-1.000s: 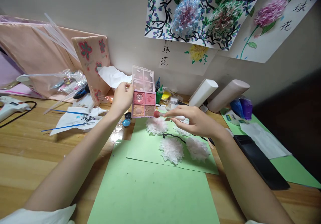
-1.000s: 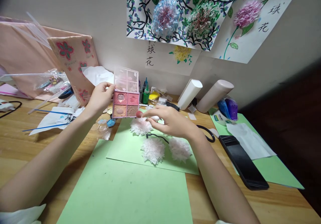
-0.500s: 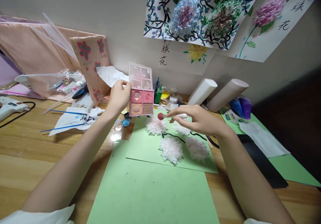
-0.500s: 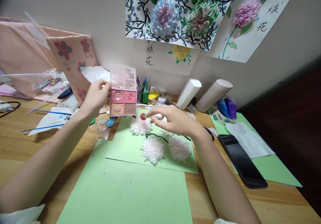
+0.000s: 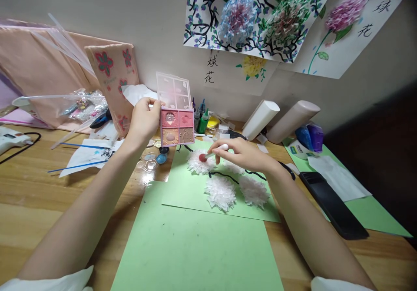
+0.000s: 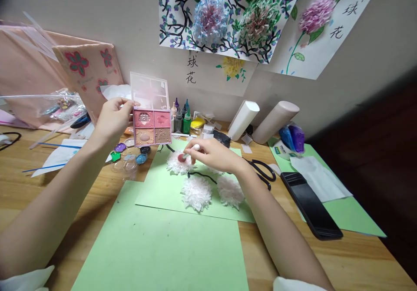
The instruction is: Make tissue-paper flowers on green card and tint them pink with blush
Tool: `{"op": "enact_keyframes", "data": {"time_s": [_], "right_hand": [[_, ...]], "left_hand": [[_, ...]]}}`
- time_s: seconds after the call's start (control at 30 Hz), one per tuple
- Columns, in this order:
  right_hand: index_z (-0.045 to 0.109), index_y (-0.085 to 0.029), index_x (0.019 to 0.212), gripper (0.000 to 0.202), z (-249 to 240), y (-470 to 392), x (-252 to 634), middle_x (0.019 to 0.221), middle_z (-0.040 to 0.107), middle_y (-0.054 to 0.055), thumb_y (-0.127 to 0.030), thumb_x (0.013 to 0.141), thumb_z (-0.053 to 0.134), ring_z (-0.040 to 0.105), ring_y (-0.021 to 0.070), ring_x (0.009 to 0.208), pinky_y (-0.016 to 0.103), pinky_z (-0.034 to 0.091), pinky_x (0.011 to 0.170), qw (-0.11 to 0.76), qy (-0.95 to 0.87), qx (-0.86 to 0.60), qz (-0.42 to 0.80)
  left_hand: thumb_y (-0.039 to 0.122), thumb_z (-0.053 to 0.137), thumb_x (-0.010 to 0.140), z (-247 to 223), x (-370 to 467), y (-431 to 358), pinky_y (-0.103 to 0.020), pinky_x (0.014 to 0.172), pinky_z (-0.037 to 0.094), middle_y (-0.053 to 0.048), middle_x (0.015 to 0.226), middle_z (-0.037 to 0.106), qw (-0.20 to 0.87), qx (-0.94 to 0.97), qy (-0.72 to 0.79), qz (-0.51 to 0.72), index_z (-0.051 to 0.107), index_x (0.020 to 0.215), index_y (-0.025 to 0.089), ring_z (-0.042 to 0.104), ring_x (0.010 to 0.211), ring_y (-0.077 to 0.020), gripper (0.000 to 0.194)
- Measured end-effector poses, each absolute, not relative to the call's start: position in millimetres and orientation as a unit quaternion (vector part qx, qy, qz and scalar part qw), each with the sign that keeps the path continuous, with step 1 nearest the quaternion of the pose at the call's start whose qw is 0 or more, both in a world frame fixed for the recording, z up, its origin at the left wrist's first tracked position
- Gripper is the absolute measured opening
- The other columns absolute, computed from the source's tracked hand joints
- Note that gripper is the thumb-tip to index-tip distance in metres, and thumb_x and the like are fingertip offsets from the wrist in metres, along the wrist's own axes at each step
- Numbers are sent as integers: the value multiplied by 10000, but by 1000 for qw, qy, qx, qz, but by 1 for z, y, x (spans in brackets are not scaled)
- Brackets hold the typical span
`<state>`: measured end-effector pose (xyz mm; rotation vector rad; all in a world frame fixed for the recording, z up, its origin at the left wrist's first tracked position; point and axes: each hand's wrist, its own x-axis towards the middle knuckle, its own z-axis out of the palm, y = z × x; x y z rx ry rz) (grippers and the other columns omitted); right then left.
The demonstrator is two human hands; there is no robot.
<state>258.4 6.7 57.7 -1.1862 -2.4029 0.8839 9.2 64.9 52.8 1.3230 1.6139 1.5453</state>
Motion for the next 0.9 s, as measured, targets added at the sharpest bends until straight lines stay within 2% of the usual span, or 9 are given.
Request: {"op": "enact_keyframes", "data": {"time_s": [0.13, 0.33, 0.53, 0.7, 0.9], "right_hand": [[639, -202, 831, 322, 58, 7, 256, 753, 692, 11, -417, 903, 410, 603, 157, 739, 244, 386, 626, 155, -837, -400, 340], [602, -193, 838, 308, 46, 14, 257, 665, 655, 0, -439, 886, 423, 562, 134, 582, 249, 348, 572, 249, -792, -486, 274], [590, -190, 822, 305, 46, 9, 250, 661, 658, 6, -445, 880, 434, 569, 134, 603, 240, 343, 559, 199, -804, -423, 366], [582, -189, 825, 286, 42, 13, 252, 686, 654, 7, -416, 891, 421, 564, 132, 603, 250, 349, 590, 253, -790, -469, 305], [585, -183, 819, 317, 47, 10, 254, 642, 648, 1, -448, 888, 425, 572, 131, 588, 240, 319, 543, 201, -798, -428, 374]], "left_hand": [[290, 478, 781, 52, 8, 65, -296, 689, 496, -40, 756, 599, 249, 530, 589, 557, 571, 815, 157, 573, 705, -162, 166], [277, 467, 774, 55, 9, 63, -294, 652, 499, -32, 718, 589, 257, 528, 589, 554, 565, 811, 163, 561, 627, -147, 154], [274, 471, 770, 54, 7, 65, -293, 686, 493, -27, 738, 594, 245, 535, 585, 558, 579, 821, 158, 557, 645, -141, 167], [268, 466, 779, 57, 8, 63, -285, 667, 494, -15, 684, 566, 260, 524, 591, 556, 570, 816, 159, 549, 607, -133, 155], [256, 471, 774, 63, 10, 58, -273, 643, 500, -16, 690, 564, 269, 514, 598, 553, 572, 827, 159, 542, 590, -126, 150]]}}
